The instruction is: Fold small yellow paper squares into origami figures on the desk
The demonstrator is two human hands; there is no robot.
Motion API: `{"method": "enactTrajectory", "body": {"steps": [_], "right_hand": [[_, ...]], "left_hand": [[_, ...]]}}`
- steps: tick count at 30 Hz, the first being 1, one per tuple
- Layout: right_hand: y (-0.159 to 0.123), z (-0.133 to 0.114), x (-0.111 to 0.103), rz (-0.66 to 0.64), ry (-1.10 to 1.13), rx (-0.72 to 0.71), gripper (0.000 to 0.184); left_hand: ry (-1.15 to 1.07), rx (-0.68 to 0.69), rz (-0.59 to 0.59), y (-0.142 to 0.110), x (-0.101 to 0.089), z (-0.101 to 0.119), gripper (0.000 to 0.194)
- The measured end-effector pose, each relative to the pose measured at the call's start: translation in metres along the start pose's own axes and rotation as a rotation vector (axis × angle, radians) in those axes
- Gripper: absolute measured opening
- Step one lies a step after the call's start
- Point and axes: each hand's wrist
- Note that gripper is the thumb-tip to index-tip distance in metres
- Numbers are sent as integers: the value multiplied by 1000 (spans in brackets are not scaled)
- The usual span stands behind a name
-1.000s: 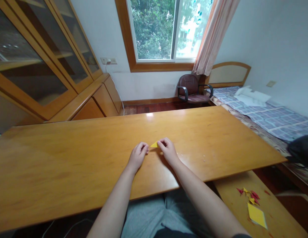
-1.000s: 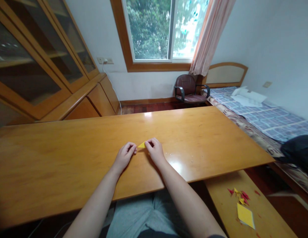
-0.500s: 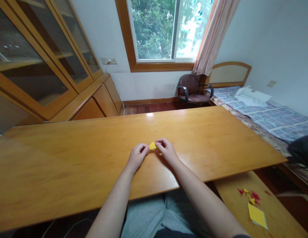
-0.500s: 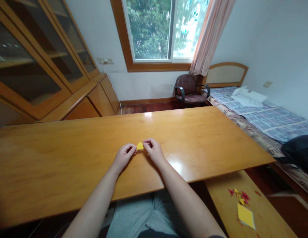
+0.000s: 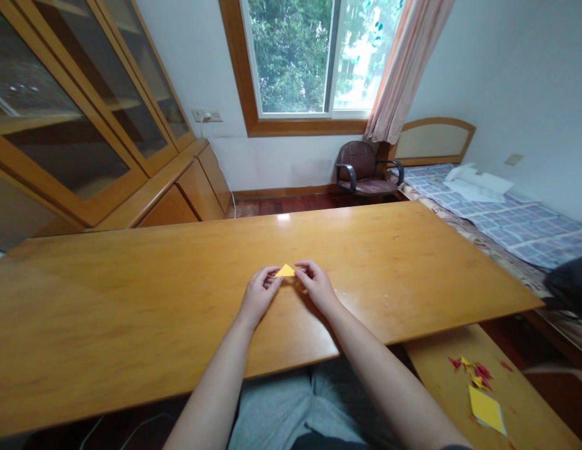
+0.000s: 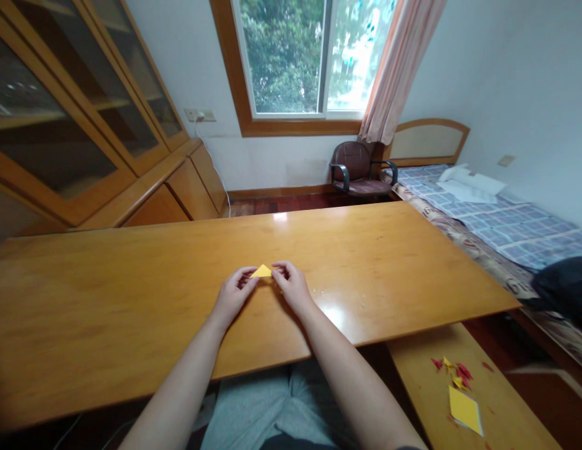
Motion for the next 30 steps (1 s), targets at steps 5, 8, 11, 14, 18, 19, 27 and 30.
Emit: {"method": "enactTrajectory", "body": {"steps": [5,8,11,14,18,19,27,30], "right_hand": [[-1,-2,-1,-18,-33,22,24],[-1,-1,-1,-22,-56,22,23],[-1,0,0,-31,-72,20,22],[-1,0,0,-44,-93,16,22],[-1,0,1,-61,-126,-6,21],[-1,0,1,-68,-134,-15,21],[-1,1,2,-102,-163,-35,22],[0,1,2,-119,-172,-48,22]], "left_hand": [[5,14,-23,0,1,-1,34],[21,17,-19,0,0,1,33],[40,25,-23,0,-1,1,32],[46,28,-22,0,-1,1,32],[47,27,-13,0,-1,2,32],[51,28,-9,0,-1,2,32],[57,46,-13,0,-2,2,30],[48,42,-11,0,-2,2,30]]}}
Point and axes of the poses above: each hand's wrist, its own y-axis towards the middle knuckle, its own x-axis out of the palm, z = x × y, and after that the axes turned 13 degrees about -z, right-handed
